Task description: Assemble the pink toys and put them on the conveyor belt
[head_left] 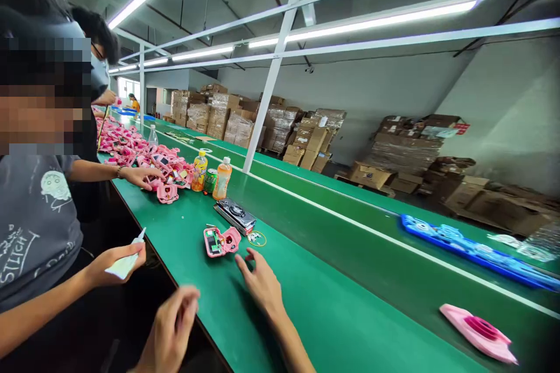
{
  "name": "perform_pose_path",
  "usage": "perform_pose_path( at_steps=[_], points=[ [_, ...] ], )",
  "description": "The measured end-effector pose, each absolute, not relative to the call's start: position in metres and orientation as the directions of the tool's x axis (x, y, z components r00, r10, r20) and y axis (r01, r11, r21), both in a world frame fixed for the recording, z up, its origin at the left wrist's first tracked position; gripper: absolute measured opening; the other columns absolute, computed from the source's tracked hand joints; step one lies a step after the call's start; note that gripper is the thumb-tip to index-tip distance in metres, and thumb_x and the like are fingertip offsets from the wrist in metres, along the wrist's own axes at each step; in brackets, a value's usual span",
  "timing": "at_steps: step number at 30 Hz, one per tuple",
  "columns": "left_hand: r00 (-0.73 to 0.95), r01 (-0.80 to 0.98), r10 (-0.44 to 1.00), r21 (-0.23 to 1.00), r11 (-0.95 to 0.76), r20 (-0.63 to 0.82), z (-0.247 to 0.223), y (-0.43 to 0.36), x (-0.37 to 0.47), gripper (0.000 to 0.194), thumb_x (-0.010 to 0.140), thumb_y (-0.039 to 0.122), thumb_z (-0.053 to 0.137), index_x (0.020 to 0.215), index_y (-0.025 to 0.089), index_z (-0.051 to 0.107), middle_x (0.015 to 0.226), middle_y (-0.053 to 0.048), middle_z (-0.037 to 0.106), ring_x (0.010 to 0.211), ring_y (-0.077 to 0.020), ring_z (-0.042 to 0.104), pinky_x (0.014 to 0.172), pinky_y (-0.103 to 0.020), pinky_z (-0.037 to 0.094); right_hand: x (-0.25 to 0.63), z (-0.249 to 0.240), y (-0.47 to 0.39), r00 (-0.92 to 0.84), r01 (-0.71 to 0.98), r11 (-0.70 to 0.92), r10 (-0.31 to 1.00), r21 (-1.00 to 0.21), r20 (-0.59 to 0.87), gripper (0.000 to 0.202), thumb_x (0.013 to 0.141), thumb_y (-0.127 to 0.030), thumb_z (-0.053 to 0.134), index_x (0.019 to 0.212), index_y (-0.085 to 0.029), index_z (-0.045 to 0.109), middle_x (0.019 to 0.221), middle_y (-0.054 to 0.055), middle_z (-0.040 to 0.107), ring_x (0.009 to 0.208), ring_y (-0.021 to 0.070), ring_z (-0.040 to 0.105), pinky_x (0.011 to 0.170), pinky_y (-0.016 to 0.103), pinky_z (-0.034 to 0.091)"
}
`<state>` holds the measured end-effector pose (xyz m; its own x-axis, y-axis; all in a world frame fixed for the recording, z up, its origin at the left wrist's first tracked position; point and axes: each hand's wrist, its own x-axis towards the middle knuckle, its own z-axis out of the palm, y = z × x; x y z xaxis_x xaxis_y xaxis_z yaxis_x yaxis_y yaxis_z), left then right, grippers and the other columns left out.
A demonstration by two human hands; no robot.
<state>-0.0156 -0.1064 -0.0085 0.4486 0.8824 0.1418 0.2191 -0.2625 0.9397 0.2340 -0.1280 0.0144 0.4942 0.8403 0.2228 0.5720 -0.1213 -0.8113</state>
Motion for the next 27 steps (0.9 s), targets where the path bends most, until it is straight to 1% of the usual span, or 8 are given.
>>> perform_pose_path(
  at_steps=[2,4,6,10,15,20,24,27],
  points=[
    [0.335,0.292,0.935,0.93,-0.223,0.119,0.013,-0.074,0.013,0.041,0.095,0.057,0.039,0.118,0.03,0.06,0.121,-0.01,0.064,0.088,-0.0289,0.07,0.078,-0.043,0.061,0.232,0.02,-0.1,0.501,0.496,-0.083,0.841,-0.864,0.207,0.07,0.082,-0.069,0.054,0.129,-0.019,0.062,0.108,0.011,0.072,0.066,0.0205,0.065,0.068,0.035,0.054],
    [0.305,0.345,0.952,0.931,-0.123,0.012,0.039,-0.034,0.038,0.044,0.099,0.047,0.04,0.13,0.019,0.052,0.134,-0.018,0.056,0.068,-0.0218,0.068,0.059,-0.041,0.059,0.232,0.028,-0.084,0.461,0.472,-0.013,0.856,-0.882,0.234,0.073,0.081,-0.071,0.052,0.128,-0.017,0.063,0.104,0.011,0.073,0.061,0.0194,0.063,0.063,0.035,0.053],
    [0.346,0.366,0.936,0.928,-0.073,-0.063,0.059,-0.005,0.056,0.039,0.1,0.043,0.049,0.125,0.014,0.056,0.117,-0.014,0.064,0.062,-0.0157,0.065,0.055,-0.034,0.057,0.228,0.035,-0.083,0.425,0.463,0.047,0.864,-0.885,0.268,0.073,0.077,-0.073,0.055,0.12,-0.016,0.068,0.101,0.012,0.074,0.067,0.0212,0.065,0.062,0.033,0.052],
    [0.474,0.358,0.871,0.932,-0.06,-0.127,0.064,0.0,0.076,0.027,0.099,0.037,0.061,0.111,0.013,0.064,0.098,-0.004,0.067,0.078,-0.0144,0.066,0.068,-0.03,0.058,0.219,0.038,-0.108,0.423,0.468,0.066,0.859,-0.881,0.289,0.075,0.077,-0.077,0.05,0.108,-0.012,0.073,0.095,0.012,0.074,0.079,0.0223,0.064,0.066,0.03,0.05],
    [0.61,0.347,0.778,0.934,-0.087,-0.154,0.039,-0.058,0.081,0.027,0.104,0.034,0.048,0.123,0.016,0.055,0.091,-0.002,0.066,0.055,-0.0097,0.06,0.049,-0.022,0.051,0.238,0.045,-0.16,0.397,0.502,-0.089,0.907,-0.86,0.138,0.075,0.078,-0.079,0.049,0.092,-0.011,0.076,0.068,0.002,0.065,0.057,0.0126,0.049,0.052,0.025,0.038],
    [0.706,0.363,0.702,0.9,-0.243,-0.096,0.027,-0.1,0.076,0.03,0.1,0.029,0.041,0.127,0.021,0.05,0.088,-0.001,0.068,0.043,-0.0105,0.058,0.041,-0.022,0.044,0.269,0.083,-0.198,0.42,0.628,-0.266,0.907,-0.732,0.03,0.051,0.073,-0.065,0.069,0.062,-0.016,0.072,0.053,-0.002,0.054,0.056,0.0125,0.047,0.055,0.025,0.037],
    [0.724,0.41,0.69,0.8,-0.439,0.008,0.032,-0.092,0.076,0.025,0.095,0.026,0.046,0.114,0.021,0.061,0.094,-0.01,0.07,0.083,-0.0266,0.072,0.071,-0.034,0.053,0.257,0.105,-0.207,0.53,0.734,-0.311,0.818,-0.603,0.224,0.025,0.082,-0.042,0.07,0.088,-0.018,0.076,0.092,0.008,0.07,0.098,0.0251,0.06,0.086,0.033,0.045],
    [0.742,0.413,0.667,0.737,-0.535,0.068,0.038,-0.079,0.08,0.024,0.082,0.03,0.066,0.104,0.019,0.064,0.108,-0.016,0.067,0.107,-0.0393,0.066,0.09,-0.047,0.048,0.232,0.104,-0.206,0.522,0.786,-0.291,0.786,-0.546,0.331,0.029,0.095,-0.029,0.052,0.113,-0.018,0.072,0.119,0.014,0.067,0.115,0.026,0.057,0.102,0.038,0.04]
  ],
)
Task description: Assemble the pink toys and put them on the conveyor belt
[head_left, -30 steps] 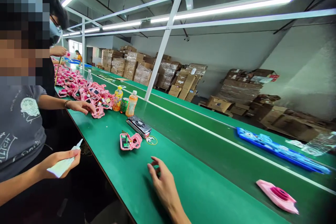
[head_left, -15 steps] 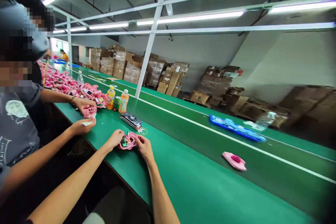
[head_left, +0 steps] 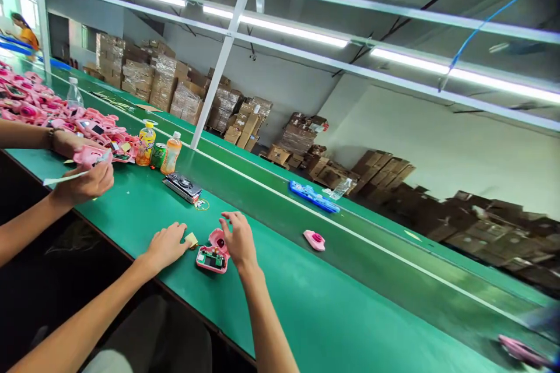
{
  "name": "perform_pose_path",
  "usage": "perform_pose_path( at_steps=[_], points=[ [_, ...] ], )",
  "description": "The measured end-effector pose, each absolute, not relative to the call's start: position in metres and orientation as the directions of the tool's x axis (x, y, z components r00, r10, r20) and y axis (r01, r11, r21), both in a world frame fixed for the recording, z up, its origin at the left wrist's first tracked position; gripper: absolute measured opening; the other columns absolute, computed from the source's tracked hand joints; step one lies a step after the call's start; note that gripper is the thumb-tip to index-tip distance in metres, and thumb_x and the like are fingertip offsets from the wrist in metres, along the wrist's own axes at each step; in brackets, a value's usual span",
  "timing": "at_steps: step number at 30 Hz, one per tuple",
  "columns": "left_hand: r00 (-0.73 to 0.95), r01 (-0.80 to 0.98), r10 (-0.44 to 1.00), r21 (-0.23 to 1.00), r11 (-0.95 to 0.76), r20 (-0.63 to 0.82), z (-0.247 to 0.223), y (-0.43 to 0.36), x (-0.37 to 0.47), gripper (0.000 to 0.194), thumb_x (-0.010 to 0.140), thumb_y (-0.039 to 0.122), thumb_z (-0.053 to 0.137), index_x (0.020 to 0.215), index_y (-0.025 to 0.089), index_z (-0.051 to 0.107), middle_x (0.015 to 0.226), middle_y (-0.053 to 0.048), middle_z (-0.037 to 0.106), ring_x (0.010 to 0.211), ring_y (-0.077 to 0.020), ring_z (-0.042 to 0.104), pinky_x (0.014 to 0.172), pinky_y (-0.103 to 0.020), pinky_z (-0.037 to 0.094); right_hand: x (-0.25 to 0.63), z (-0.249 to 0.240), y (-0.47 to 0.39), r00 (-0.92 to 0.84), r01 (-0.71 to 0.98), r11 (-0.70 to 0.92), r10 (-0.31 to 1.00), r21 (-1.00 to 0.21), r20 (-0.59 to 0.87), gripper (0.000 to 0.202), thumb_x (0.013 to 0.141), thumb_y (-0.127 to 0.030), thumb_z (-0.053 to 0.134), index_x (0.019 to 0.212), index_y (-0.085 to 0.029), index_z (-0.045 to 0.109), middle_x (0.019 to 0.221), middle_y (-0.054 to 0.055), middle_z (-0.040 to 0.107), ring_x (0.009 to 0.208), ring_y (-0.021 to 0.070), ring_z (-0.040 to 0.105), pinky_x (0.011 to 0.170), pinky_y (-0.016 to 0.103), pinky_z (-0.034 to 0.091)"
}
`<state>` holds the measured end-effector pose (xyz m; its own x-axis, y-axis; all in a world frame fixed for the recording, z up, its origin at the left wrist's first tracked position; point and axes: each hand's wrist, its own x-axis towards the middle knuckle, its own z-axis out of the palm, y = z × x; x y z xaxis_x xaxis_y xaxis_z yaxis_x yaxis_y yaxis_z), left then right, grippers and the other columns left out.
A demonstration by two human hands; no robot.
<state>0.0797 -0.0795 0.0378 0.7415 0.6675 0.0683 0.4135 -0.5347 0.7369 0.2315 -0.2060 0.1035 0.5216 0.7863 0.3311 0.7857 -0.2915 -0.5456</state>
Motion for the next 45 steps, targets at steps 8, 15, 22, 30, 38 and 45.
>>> perform_pose_path(
  at_steps=[8,15,22,30,38,45],
  points=[
    [0.796,0.232,0.587,0.822,-0.521,0.147,0.029,-0.073,0.094,0.014,0.083,0.029,0.06,0.095,0.021,0.058,0.091,-0.005,0.069,0.089,-0.024,0.069,0.077,-0.029,0.048,0.199,0.073,-0.17,0.439,0.771,-0.245,0.873,-0.588,0.212,0.015,0.083,-0.018,0.065,0.094,-0.022,0.074,0.089,0.003,0.077,0.083,0.0197,0.07,0.077,0.028,0.052],
    [0.77,0.035,0.6,0.924,-0.381,0.218,0.013,-0.083,0.097,0.038,0.091,0.047,0.04,0.1,0.017,0.062,0.083,-0.007,0.072,0.073,-0.0209,0.067,0.065,-0.028,0.049,0.195,0.064,-0.176,0.414,0.819,-0.216,0.864,-0.532,0.286,0.027,0.096,-0.02,0.046,0.111,-0.023,0.069,0.093,0.003,0.075,0.081,0.0173,0.07,0.073,0.027,0.053],
    [0.817,-0.082,0.501,0.918,-0.389,0.285,0.016,-0.093,0.085,0.032,0.096,0.046,0.039,0.099,0.022,0.061,0.091,-0.005,0.073,0.085,-0.0217,0.067,0.078,-0.028,0.049,0.202,0.087,-0.188,0.267,0.931,-0.203,0.945,-0.303,0.187,0.015,0.09,-0.012,0.061,0.094,-0.023,0.071,0.1,0.003,0.07,0.091,0.0178,0.067,0.079,0.026,0.047],
    [0.822,-0.108,0.499,0.937,-0.333,0.272,0.017,-0.096,0.078,0.031,0.097,0.046,0.041,0.107,0.023,0.059,0.096,-0.006,0.071,0.091,-0.0238,0.067,0.082,-0.031,0.048,0.198,0.082,-0.182,0.248,0.961,-0.227,0.961,-0.159,0.126,0.011,0.091,-0.01,0.057,0.09,-0.02,0.062,0.095,0.003,0.063,0.078,0.0163,0.062,0.066,0.026,0.042],
    [0.898,-0.22,0.421,0.96,0.173,0.129,0.023,-0.083,0.078,0.054,0.084,0.06,0.062,0.113,0.014,0.067,0.086,-0.006,0.069,0.067,-0.0156,0.057,0.06,-0.025,0.045,0.178,0.065,-0.197,0.175,0.982,-0.141,0.928,-0.124,0.329,0.026,0.089,0.002,0.044,0.097,-0.02,0.055,0.106,0.006,0.064,0.097,0.0179,0.06,0.083,0.029,0.05],
    [0.932,-0.212,0.363,0.815,0.539,0.002,0.029,-0.078,0.073,0.05,0.071,0.059,0.083,0.084,0.012,0.074,0.076,-0.004,0.067,0.065,-0.0124,0.056,0.059,-0.023,0.047,0.169,0.048,-0.208,0.089,0.99,-0.135,0.838,0.047,0.538,0.033,0.083,0.002,0.056,0.11,-0.017,0.057,0.131,0.014,0.057,0.116,0.0271,0.051,0.1,0.045,0.048]
  ],
)
